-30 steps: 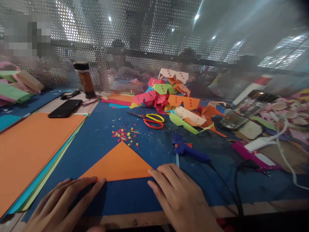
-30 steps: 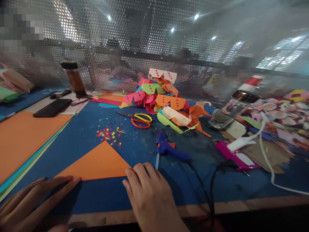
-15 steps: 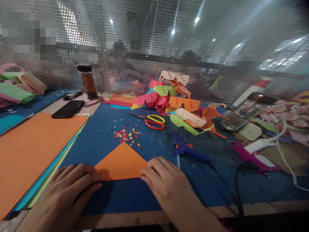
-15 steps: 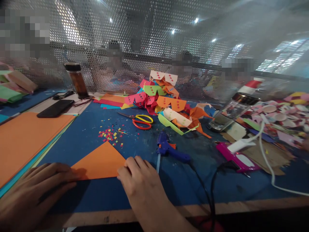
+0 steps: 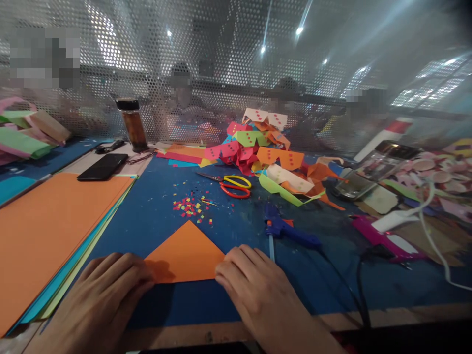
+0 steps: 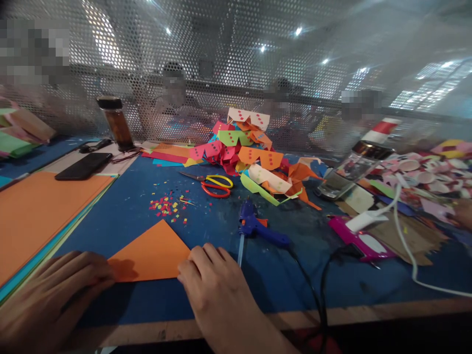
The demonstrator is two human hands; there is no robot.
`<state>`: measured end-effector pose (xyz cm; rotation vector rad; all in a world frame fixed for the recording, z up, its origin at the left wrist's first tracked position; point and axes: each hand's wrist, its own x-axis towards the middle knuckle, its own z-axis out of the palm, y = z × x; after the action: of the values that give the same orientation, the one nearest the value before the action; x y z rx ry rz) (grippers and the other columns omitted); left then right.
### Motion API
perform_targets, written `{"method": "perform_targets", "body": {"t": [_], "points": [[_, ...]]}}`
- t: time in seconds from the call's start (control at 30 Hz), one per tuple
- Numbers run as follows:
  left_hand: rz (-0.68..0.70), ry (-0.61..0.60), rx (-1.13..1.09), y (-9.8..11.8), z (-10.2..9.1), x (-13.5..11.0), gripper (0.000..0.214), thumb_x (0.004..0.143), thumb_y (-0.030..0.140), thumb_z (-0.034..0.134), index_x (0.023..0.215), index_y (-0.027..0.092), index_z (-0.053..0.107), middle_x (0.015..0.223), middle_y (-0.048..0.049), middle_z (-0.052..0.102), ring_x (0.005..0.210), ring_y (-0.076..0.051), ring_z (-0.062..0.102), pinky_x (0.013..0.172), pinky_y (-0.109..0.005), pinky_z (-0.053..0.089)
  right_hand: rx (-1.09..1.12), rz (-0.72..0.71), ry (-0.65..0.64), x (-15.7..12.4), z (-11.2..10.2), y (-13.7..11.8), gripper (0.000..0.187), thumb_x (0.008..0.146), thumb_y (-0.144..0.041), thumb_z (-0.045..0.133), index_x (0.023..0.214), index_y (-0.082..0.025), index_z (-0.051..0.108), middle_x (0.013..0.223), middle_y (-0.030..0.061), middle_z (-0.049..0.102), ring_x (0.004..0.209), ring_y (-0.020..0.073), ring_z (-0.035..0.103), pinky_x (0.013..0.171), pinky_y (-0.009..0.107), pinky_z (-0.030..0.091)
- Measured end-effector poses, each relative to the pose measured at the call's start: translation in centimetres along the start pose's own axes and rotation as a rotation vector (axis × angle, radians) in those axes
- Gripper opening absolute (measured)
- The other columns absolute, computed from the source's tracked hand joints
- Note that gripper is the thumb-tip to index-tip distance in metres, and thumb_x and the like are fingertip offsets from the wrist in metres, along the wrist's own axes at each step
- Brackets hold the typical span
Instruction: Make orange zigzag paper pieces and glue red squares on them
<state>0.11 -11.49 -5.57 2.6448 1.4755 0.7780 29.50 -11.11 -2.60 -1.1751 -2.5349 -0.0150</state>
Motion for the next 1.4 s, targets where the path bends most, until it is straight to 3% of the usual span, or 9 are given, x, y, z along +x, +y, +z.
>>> {"method": "perform_targets", "body": {"t": [0.13, 0.4, 0.53, 0.73, 0.87, 1.03, 1.1, 1.23, 1.4], "points": [[-0.039, -0.040, 0.010, 0.3, 0.2, 0.4, 0.021, 0.101, 0.034, 0.044, 0.095, 0.028, 0.064, 0.093, 0.0002, 0.072, 0.084, -0.020, 0.068, 0.076, -0.033, 0.052, 0.020, 0.058, 0.005, 0.1, 0.0, -0.1, 0.013, 0.096, -0.011, 0.057, 0.089, -0.021, 0.058, 0.088, 0.0009, 0.060, 0.080, 0.0204, 0.053, 0.070, 0.034, 0.038], [-0.143, -0.084, -0.014, 0.1, 0.4, 0.5, 0.021, 0.100, 0.039, 0.047, 0.096, 0.029, 0.065, 0.093, 0.0011, 0.071, 0.084, -0.020, 0.068, 0.073, -0.032, 0.055, -0.011, 0.121, 0.051, 0.8, 0.8, 0.3, 0.015, 0.091, -0.010, 0.066, 0.085, -0.021, 0.058, 0.084, -0.0007, 0.059, 0.077, 0.0206, 0.054, 0.068, 0.035, 0.037], [-0.148, -0.111, -0.023, 0.1, 0.6, 0.6, 0.023, 0.101, 0.041, 0.044, 0.099, 0.030, 0.064, 0.099, 0.0001, 0.070, 0.090, -0.021, 0.068, 0.079, -0.035, 0.053, 0.004, 0.145, 0.086, 0.7, 1.1, 0.2, 0.016, 0.090, -0.010, 0.067, 0.085, -0.021, 0.057, 0.085, -0.0002, 0.059, 0.078, 0.0212, 0.054, 0.069, 0.035, 0.037], [0.008, 0.005, 0.108, 0.6, 0.8, 0.3, 0.023, 0.100, 0.027, 0.041, 0.103, 0.029, 0.063, 0.100, -0.0019, 0.070, 0.090, -0.022, 0.066, 0.080, -0.035, 0.051, -0.024, 0.132, 0.122, 0.6, 1.3, 0.2, 0.013, 0.093, -0.012, 0.064, 0.087, -0.021, 0.057, 0.087, 0.0012, 0.059, 0.079, 0.0217, 0.052, 0.070, 0.036, 0.036], [0.134, -0.005, 0.155, 0.5, 1.2, -1.0, 0.035, 0.092, 0.016, 0.044, 0.121, 0.028, 0.061, 0.110, -0.0050, 0.069, 0.095, -0.023, 0.066, 0.081, -0.033, 0.053, -0.051, 0.122, 0.140, 0.5, 1.2, 0.0, 0.014, 0.091, -0.011, 0.065, 0.086, -0.021, 0.057, 0.086, 0.0010, 0.058, 0.080, 0.0222, 0.050, 0.071, 0.036, 0.035], [0.242, 0.032, 0.238, 0.6, 1.8, -2.7, 0.049, 0.092, 0.015, 0.043, 0.139, 0.024, 0.052, 0.123, -0.0087, 0.069, 0.111, -0.030, 0.064, 0.091, -0.041, 0.053, -0.128, 0.086, 0.155, 0.3, 1.4, -0.3, 0.013, 0.095, -0.012, 0.058, 0.086, -0.022, 0.057, 0.083, 0.0011, 0.058, 0.078, 0.0226, 0.049, 0.069, 0.037, 0.035], [0.283, -0.013, 0.279, 1.0, 1.9, -2.8, 0.049, 0.095, 0.022, 0.048, 0.144, 0.027, 0.048, 0.126, -0.0078, 0.069, 0.113, -0.031, 0.064, 0.088, -0.042, 0.054, -0.159, 0.070, 0.153, 0.2, 1.6, -0.4, 0.014, 0.096, -0.010, 0.053, 0.088, -0.021, 0.057, 0.084, 0.0017, 0.058, 0.077, 0.0227, 0.050, 0.070, 0.038, 0.036], [0.185, 0.020, 0.305, 1.9, 2.1, -2.4, 0.075, 0.084, 0.070, 0.057, 0.146, 0.029, 0.049, 0.120, -0.0115, 0.070, 0.100, -0.033, 0.067, 0.078, -0.042, 0.054, -0.139, 0.048, 0.115, -0.1, 1.5, -0.4, 0.020, 0.091, -0.003, 0.051, 0.095, -0.020, 0.059, 0.089, 0.0042, 0.059, 0.081, 0.0231, 0.052, 0.071, 0.037, 0.042], [0.258, 0.062, 0.340, 2.1, 2.7, -2.3, 0.091, 0.077, 0.079, 0.057, 0.148, 0.021, 0.047, 0.126, -0.0117, 0.070, 0.107, -0.032, 0.062, 0.087, -0.040, 0.045, -0.080, 0.055, 0.088, -0.3, 1.2, -1.4, 0.022, 0.091, -0.004, 0.054, 0.106, -0.017, 0.063, 0.097, 0.0066, 0.063, 0.086, 0.0240, 0.057, 0.072, 0.037, 0.049]]}}
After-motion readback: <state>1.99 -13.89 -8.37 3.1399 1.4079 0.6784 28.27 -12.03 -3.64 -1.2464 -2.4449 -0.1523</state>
